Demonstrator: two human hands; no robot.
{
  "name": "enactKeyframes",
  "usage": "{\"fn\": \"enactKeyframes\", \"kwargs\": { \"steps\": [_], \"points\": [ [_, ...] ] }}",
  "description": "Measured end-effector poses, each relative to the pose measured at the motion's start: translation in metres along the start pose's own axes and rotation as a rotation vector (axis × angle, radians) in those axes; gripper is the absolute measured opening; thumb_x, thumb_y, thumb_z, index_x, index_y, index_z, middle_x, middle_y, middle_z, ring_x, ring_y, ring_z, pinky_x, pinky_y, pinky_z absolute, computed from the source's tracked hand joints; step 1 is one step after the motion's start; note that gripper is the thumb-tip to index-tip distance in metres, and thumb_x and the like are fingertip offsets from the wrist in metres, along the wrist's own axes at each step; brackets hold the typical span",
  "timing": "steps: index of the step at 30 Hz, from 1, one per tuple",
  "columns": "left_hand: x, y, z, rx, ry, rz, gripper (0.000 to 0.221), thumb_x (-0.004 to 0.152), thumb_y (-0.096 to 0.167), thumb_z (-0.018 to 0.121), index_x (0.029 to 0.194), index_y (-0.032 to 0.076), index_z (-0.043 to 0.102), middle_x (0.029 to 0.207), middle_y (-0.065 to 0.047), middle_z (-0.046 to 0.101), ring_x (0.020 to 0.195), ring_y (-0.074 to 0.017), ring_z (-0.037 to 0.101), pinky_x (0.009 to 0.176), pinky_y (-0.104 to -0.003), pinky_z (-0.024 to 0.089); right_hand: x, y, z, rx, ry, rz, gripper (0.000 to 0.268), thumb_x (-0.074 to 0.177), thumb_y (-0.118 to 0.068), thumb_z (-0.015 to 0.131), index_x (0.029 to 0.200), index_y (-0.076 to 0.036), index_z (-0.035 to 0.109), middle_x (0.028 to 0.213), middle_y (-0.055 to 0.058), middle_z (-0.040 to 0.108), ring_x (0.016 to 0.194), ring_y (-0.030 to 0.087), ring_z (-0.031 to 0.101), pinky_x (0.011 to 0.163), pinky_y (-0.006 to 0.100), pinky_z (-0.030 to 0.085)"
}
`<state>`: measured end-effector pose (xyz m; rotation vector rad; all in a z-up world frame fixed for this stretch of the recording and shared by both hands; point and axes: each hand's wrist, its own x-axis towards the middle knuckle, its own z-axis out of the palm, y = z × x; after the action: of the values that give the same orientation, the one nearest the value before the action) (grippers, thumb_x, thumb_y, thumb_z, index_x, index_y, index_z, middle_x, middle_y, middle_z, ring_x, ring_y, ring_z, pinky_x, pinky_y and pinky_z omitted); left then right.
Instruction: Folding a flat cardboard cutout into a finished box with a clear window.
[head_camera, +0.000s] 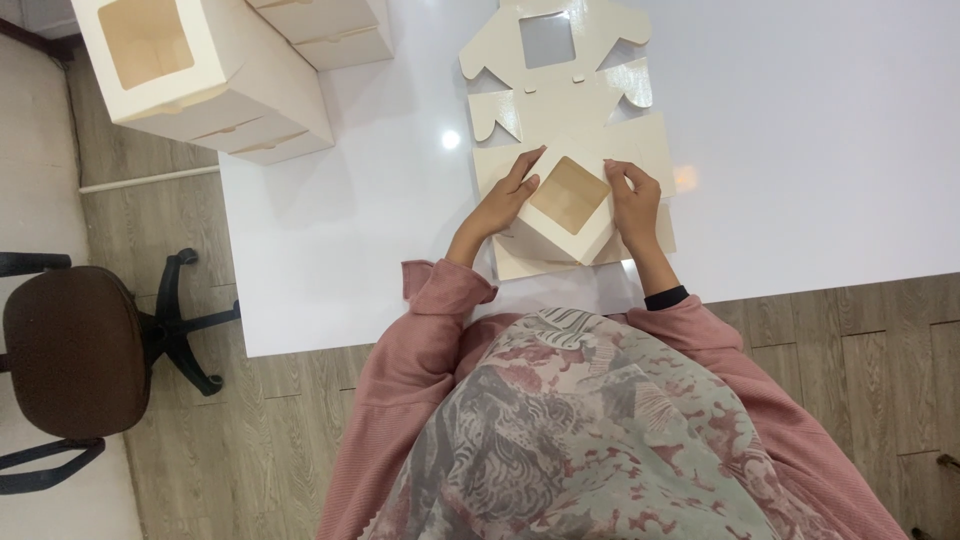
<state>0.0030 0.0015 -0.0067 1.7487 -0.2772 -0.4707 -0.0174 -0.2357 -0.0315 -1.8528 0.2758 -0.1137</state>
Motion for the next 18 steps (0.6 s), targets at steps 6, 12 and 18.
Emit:
{"fn": "enactKeyframes", "kwargs": {
  "steps": [6,12,18],
  "points": [
    [0.012,0.006,-0.002,0.111,-0.113,0.0,0.058,0.11,0.035,0.039,0.163,0.018,0.023,0.166,-0.022,0.022,0.151,-0.044,0.024,0.123,-0.058,0.022,-0.016,0.002,0.001,-0.011,0.027,-0.041,0.029,0.105,-0.03,0.065,0.11,-0.004,0.077,0.102,0.02,0.071,0.109,0.036,0.067,0.097,0.049,0.049],
    [0.005,0.024,-0.01,-0.038,-0.173,-0.067,0.06,0.109,0.041,0.043,0.162,0.018,0.026,0.165,-0.03,0.014,0.15,-0.0519,0.014,0.123,-0.062,0.016,-0.013,0.02,0.008,0.026,0.087,-0.059,0.026,0.105,-0.03,0.067,0.104,-0.006,0.078,0.091,0.017,0.071,0.099,0.03,0.068,0.092,0.045,0.051],
    [0.002,0.026,-0.004,-0.072,-0.114,-0.05,0.056,0.109,0.038,0.047,0.16,0.023,0.031,0.166,-0.027,0.014,0.151,-0.0487,0.016,0.123,-0.06,0.017,-0.011,0.036,0.012,0.069,0.152,-0.157,0.025,0.105,-0.028,0.067,0.095,-0.008,0.078,0.083,0.012,0.069,0.091,0.023,0.067,0.09,0.042,0.05]
  ]
}}
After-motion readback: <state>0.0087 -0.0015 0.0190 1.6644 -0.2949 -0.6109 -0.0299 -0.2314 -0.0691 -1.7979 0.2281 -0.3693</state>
